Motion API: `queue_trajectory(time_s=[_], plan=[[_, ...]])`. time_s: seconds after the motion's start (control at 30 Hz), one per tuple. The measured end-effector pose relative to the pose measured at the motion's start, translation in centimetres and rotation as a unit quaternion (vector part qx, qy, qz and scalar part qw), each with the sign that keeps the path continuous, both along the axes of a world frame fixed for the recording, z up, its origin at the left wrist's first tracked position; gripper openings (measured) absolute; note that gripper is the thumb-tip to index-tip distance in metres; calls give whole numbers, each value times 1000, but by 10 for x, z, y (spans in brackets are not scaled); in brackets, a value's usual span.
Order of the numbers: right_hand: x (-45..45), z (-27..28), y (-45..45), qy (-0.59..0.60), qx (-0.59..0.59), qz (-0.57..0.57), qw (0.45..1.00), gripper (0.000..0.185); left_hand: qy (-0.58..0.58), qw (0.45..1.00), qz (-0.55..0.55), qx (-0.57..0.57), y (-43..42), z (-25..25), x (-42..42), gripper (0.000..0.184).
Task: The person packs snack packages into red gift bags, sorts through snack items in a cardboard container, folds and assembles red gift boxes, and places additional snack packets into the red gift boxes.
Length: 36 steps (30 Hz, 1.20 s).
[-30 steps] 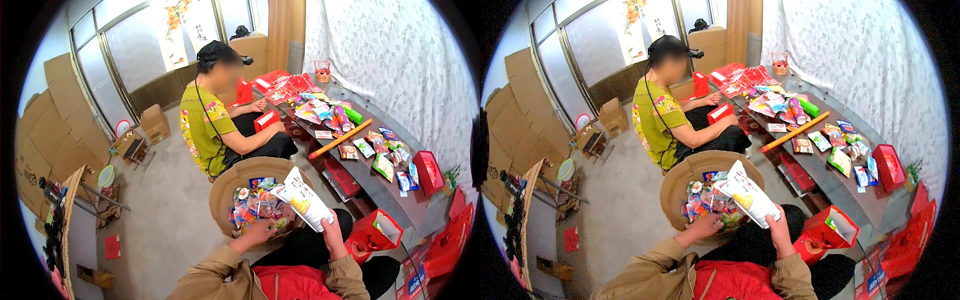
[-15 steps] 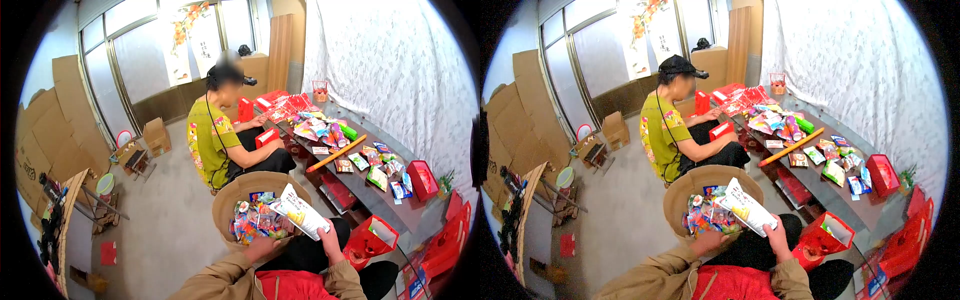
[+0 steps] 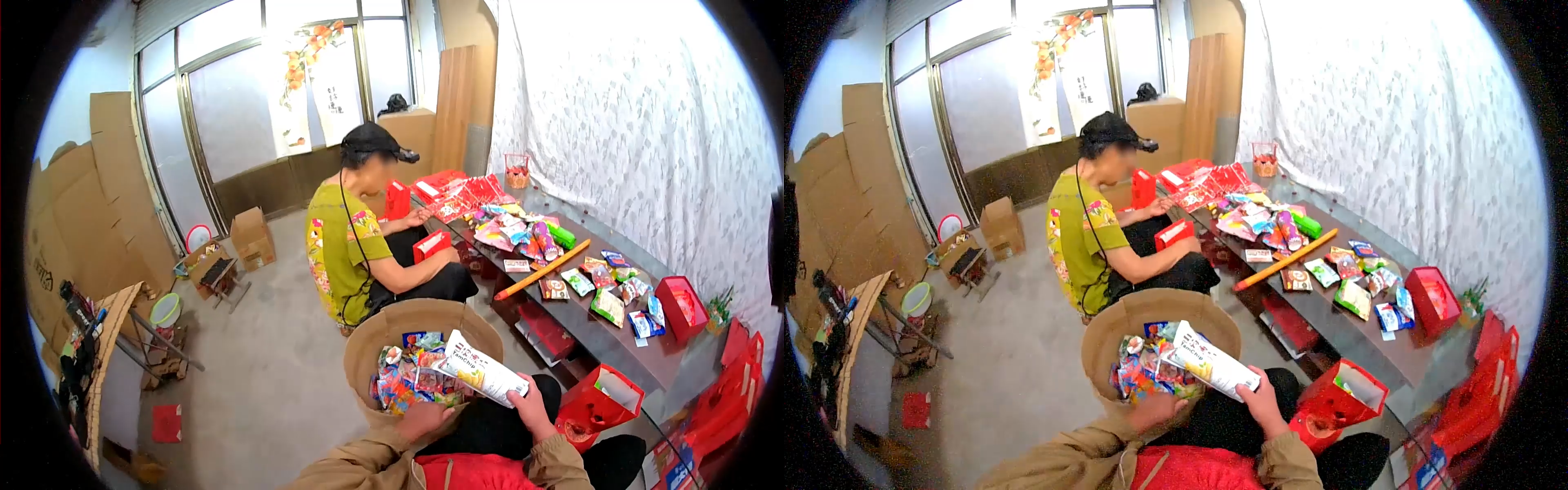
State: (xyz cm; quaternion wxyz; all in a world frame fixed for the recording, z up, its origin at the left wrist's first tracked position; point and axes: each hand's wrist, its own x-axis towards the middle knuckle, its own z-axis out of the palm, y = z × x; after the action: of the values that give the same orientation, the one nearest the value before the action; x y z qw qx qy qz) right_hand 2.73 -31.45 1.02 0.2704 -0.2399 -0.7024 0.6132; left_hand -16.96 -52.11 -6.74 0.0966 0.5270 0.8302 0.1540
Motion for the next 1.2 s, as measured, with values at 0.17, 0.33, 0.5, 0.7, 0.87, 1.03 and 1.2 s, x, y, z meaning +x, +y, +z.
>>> queue_trajectory(time_s=[0.17, 0.33, 0.5, 0.7, 0.87, 1.03, 1.2], plan=[[-5, -10, 3, 12, -36, -1, 999, 57, 2, 997, -83, 6, -1, -25, -14, 49], [11, 21, 7, 12, -29, 33, 999, 55, 14, 993, 22, -115, 18, 26, 5, 42], [67, 51, 33, 0, 39, -63, 997, 57, 40, 988, 14, -146, 24, 0, -12, 38], [162, 66, 87, 51, -2, -357, 933, 55, 43, 992, 6, -121, 36, -10, -35, 37], [243, 51, 138, 70, -51, -521, 849, 58, 49, 988, 18, -147, 40, -19, -41, 37], [285, 2, 199, 302, -83, -456, 833, 74, 39, 988, 20, -148, 40, -12, -36, 36], [299, -18, 211, 184, -110, -468, 857, 68, 4, 991, 16, -136, 37, -8, -35, 40]])
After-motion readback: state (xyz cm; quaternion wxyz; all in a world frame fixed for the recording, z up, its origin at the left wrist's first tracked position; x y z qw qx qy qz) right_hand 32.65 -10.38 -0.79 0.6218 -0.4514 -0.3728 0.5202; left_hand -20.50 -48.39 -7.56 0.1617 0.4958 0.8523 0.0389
